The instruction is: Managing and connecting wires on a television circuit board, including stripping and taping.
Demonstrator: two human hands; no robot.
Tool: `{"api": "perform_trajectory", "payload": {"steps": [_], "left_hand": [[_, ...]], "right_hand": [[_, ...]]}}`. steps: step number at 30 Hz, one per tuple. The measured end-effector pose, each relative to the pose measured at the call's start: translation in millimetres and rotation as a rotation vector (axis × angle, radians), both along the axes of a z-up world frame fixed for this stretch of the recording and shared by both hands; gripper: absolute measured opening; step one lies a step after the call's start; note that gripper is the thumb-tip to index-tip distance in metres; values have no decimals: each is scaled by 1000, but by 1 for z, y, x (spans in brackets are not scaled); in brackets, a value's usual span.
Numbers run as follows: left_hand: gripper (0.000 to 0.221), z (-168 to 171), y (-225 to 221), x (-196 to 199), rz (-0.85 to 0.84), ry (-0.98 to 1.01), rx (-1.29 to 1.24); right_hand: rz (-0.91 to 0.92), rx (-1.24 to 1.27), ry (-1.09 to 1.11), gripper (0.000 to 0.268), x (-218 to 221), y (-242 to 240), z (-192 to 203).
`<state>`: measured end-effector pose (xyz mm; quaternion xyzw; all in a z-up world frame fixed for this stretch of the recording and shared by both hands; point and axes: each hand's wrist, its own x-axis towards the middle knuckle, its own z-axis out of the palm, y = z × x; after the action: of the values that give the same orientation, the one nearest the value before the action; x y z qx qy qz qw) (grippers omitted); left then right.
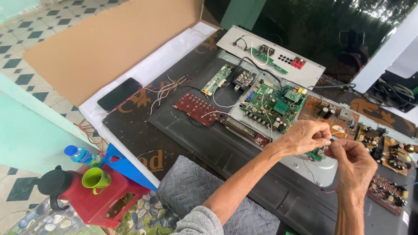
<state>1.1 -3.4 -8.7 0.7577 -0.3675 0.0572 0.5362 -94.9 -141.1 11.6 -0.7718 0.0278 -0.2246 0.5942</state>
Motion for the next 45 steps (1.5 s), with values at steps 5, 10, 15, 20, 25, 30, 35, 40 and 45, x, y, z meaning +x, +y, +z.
{"api": "perform_trajectory", "payload": {"steps": [5, 10, 15, 20, 25, 30, 35, 40, 45], "left_hand": [[6, -3, 2, 1, 8, -23, 20], [7, -3, 0, -3, 56, -40, 27], [7, -4, -3, -3, 55, -28, 20], [9, 7, 0, -14, 53, 1, 0], [22, 22, 9, -22, 28, 23, 43], [19, 16, 10, -15, -49, -118, 60], [11, 20, 11, -18, -11, -106, 78], [7, 15, 8, -15, 55, -139, 99], [4, 13, 7, -14, 98, -147, 163]], "right_hand": [[2, 44, 27, 11, -2, 5, 4], [10, 84, 25, 13, -2, 7, 4], [2, 100, 34, 33, -9, 15, 20], [-7, 78, 16, 33, -7, 12, 16], [0, 90, 13, 32, -4, 7, 10], [-28, 141, 37, 42, -10, 19, 25], [-24, 170, 56, 36, -8, 19, 24], [10, 244, 42, 36, -4, 18, 20], [30, 248, 93, 29, 1, 5, 6]]}}
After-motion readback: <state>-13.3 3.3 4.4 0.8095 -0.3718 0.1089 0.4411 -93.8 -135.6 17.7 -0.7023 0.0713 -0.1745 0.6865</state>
